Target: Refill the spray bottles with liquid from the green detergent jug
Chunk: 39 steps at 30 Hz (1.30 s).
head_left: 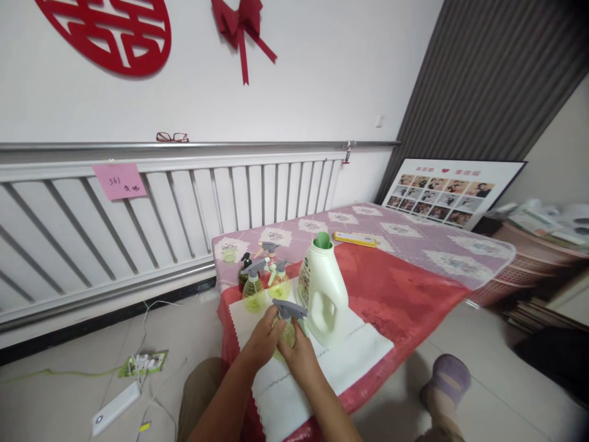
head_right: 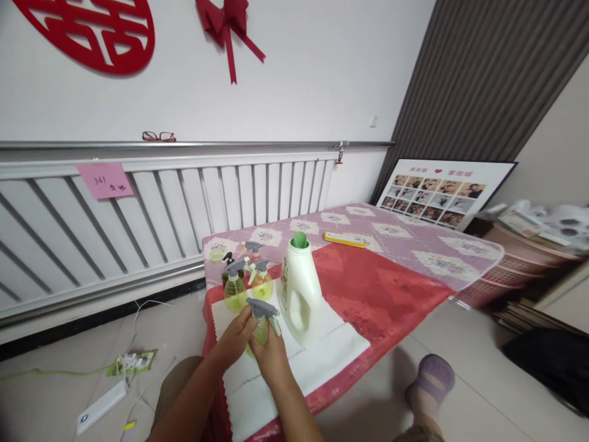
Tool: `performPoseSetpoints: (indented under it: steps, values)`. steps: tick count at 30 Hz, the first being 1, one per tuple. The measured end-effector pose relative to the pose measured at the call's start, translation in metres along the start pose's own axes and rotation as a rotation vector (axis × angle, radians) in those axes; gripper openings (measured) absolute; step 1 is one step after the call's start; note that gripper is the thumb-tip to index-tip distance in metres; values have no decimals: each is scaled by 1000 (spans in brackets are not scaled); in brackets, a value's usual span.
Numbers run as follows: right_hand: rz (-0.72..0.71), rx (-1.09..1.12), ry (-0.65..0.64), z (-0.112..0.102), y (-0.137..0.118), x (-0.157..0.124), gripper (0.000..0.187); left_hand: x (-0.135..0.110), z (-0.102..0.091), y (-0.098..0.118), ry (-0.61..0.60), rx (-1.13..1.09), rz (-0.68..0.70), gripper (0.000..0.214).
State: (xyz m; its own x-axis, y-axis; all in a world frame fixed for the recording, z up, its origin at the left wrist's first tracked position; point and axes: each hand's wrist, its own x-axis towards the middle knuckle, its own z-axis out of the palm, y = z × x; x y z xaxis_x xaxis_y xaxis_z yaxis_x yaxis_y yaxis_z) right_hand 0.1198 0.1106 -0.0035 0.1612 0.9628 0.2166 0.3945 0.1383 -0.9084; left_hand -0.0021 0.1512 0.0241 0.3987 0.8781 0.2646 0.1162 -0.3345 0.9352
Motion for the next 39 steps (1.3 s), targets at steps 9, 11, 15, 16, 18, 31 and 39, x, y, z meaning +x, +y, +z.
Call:
performPoseSetpoints:
  steps: [9, 11, 15, 16, 18, 31, 39]
  values:
    - [-115, 13, 65, 6, 11, 0, 57, 9, -21, 2, -215, -213, -107, 31]
    - [-124, 28, 66, 7, 12, 0, 58, 10, -18, 2, -175, -194, -104, 31]
    - [-132, 45, 53, 6, 11, 0, 61, 11, -8, 3, -47, -257, -74, 33]
    - [-128, 47, 49, 6, 10, 0, 62, 10, -5, 4, -11, -280, -63, 32]
    - [-121, 52, 47, 6, 10, 0, 62, 9, -2, 5, 35, -287, -51, 23]
    - [-141, 79, 49, 4, 3, -2, 55, -4, 10, 10, 262, 166, 22, 31]
    - [-173, 56, 64, 5, 7, -1, 54, 3, 7, 9, 254, 175, 54, 21]
